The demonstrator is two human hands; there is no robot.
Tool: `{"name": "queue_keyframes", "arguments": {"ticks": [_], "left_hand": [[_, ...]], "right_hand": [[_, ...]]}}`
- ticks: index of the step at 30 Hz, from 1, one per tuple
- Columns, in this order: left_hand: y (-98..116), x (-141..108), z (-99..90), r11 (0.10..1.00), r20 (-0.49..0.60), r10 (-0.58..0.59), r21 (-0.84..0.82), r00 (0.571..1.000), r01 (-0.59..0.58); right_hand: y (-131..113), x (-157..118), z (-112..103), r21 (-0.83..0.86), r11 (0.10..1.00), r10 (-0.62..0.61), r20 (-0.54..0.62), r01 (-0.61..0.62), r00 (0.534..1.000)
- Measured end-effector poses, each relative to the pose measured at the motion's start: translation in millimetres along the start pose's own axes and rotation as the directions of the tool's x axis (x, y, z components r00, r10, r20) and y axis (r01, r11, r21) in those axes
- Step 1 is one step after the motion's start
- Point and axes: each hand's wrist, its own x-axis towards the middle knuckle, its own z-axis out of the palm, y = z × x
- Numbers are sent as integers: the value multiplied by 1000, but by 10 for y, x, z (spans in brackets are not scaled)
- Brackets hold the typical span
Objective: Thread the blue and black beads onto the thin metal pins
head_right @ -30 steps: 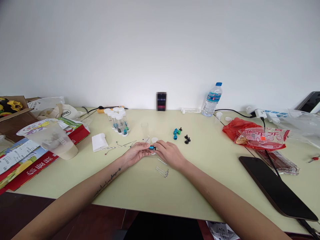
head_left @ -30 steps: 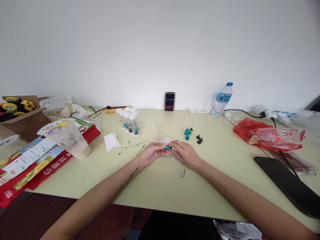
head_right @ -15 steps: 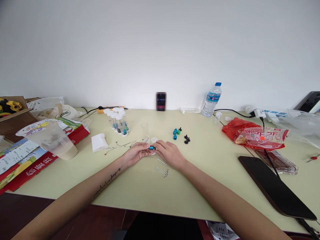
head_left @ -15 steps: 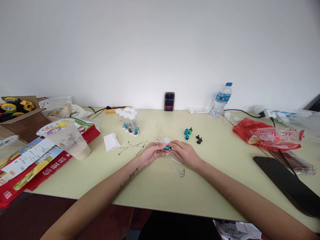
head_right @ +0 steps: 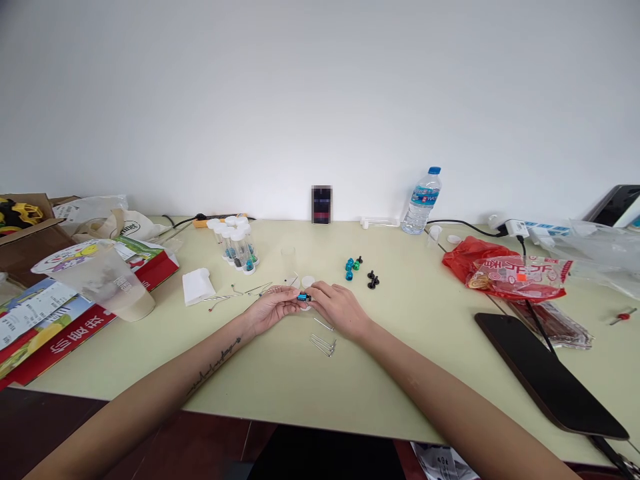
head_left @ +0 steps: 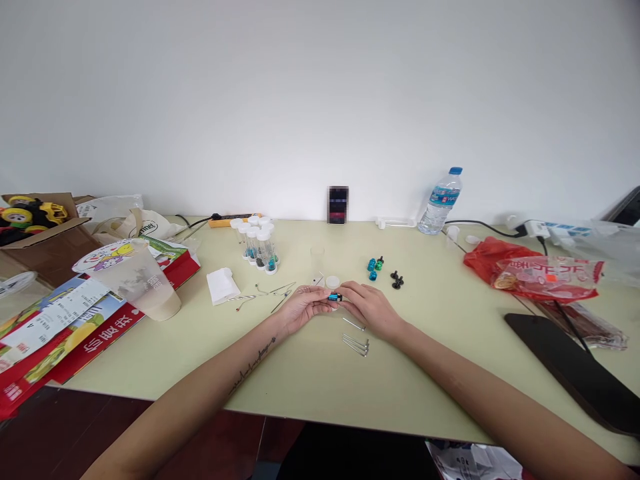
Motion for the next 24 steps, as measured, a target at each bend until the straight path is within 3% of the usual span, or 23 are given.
{"name": "queue_keyframes", "arguments": {"ticks": [24], "left_hand": [[-5, -3, -17, 1000, -4, -5, 8, 1000, 5]], "right_hand": [[8, -14, 10, 9, 1000, -4, 3, 4, 1000]]}}
